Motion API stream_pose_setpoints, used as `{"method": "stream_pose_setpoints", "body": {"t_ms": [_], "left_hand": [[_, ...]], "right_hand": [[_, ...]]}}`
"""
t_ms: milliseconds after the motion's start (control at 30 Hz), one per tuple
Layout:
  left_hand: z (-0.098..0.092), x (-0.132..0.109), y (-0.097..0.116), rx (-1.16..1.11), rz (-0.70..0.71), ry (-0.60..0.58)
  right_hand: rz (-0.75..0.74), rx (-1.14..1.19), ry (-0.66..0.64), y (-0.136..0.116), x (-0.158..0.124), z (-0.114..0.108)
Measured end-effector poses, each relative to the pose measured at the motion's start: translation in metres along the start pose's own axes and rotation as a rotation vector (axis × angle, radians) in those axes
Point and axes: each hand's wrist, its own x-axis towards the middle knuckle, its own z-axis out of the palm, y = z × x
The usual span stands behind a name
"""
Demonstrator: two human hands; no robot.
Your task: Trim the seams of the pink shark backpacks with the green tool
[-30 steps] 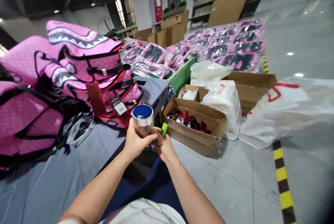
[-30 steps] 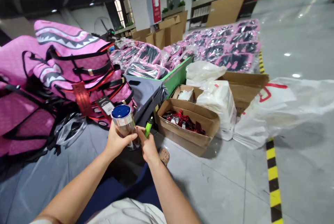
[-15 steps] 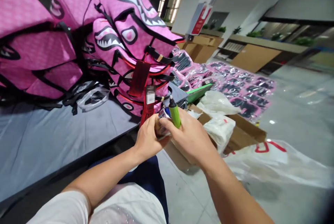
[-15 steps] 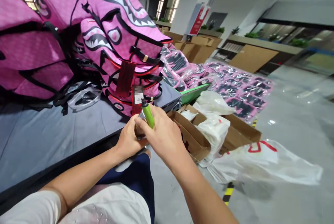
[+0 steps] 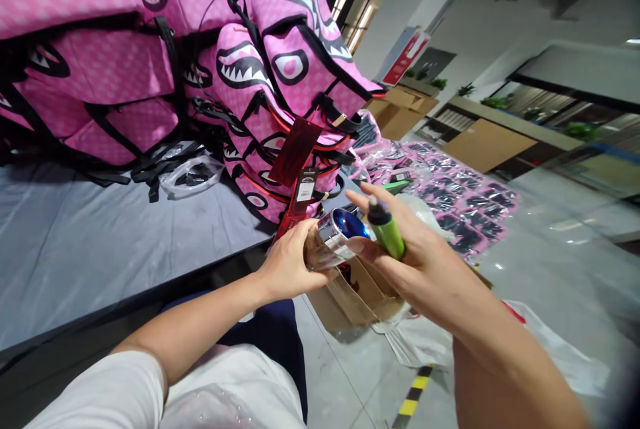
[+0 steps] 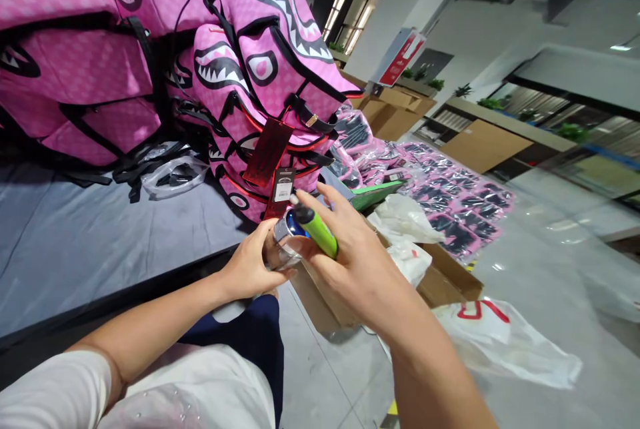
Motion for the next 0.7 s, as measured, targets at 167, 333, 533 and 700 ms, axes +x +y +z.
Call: {"method": "stream_pose_setpoints", "body": {"t_ms": [167, 333, 533, 700], "left_hand": [[-0.002, -0.001, -0.002, 0.003, -0.008, 0.014], [-0.004, -0.004, -0.004, -0.024, -0.021, -0.027], [-0.002, -0.002, -0.006, -0.023, -0.031, -0.054], [0.001, -0.002, -0.009, -0.035, -0.045, -0.064]], "right_hand": [[0.11, -0.111, -0.103, -0.007, 0.001, 0.009], [0.027, 0.092, -0.154, 0.004, 0.0, 0.007], [0.053, 0.176, -0.287, 0.002, 0.0, -0.002], [0.125, 0.047, -0.208, 0.0, -0.002, 0.004]]}}
